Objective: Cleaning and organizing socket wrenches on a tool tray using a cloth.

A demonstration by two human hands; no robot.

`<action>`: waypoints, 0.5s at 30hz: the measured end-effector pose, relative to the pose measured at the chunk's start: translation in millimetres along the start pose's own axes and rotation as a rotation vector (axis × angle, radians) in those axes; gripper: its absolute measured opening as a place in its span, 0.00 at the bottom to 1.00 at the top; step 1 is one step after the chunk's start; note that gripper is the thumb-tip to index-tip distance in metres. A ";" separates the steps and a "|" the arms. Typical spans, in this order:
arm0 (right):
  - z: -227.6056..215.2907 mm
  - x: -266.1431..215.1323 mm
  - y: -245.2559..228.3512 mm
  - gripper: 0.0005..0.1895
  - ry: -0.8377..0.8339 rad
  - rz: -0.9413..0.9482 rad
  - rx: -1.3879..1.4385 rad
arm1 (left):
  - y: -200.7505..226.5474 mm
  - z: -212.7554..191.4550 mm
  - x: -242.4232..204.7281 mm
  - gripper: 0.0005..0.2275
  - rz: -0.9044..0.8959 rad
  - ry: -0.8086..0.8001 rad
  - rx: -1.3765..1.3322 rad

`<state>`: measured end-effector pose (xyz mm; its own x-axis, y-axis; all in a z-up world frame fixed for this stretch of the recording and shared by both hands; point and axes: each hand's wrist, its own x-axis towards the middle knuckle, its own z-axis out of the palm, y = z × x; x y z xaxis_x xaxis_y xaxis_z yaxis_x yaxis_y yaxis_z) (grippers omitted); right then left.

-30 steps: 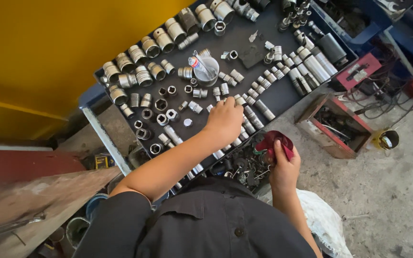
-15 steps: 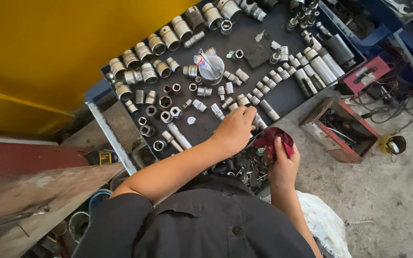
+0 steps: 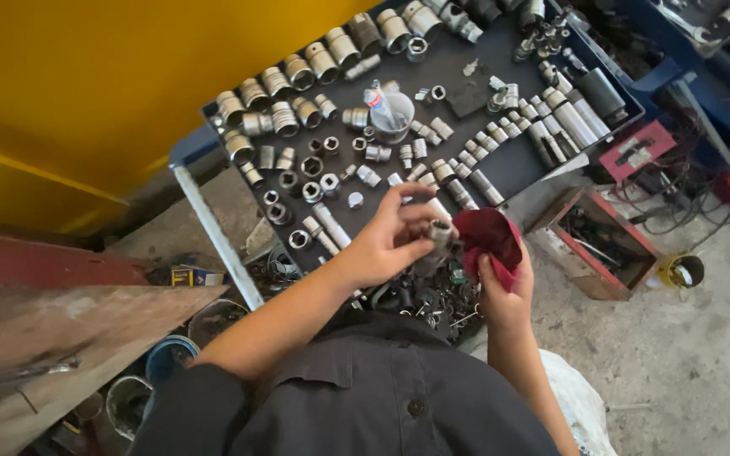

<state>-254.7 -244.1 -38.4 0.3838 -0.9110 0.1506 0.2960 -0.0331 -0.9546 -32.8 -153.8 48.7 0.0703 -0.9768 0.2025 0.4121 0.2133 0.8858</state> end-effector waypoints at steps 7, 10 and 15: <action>72.6 -16.4 -70.8 0.27 -0.485 0.057 -0.001 | 4.6 -23.6 -88.4 0.16 -0.241 0.071 -0.517; 103.9 -25.3 -84.4 0.21 -0.675 -0.117 -0.452 | 15.3 -38.7 -128.5 0.15 -0.244 0.090 -0.427; 147.2 -55.3 -83.9 0.14 -0.953 -0.015 -0.448 | 45.6 -37.9 -189.9 0.14 -0.281 0.110 0.039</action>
<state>-172.0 -130.4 71.2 0.9694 -0.2157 0.1170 0.0304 -0.3674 -0.9296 7.1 40.7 34.8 0.0572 -0.9937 -0.0968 0.3946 -0.0666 0.9164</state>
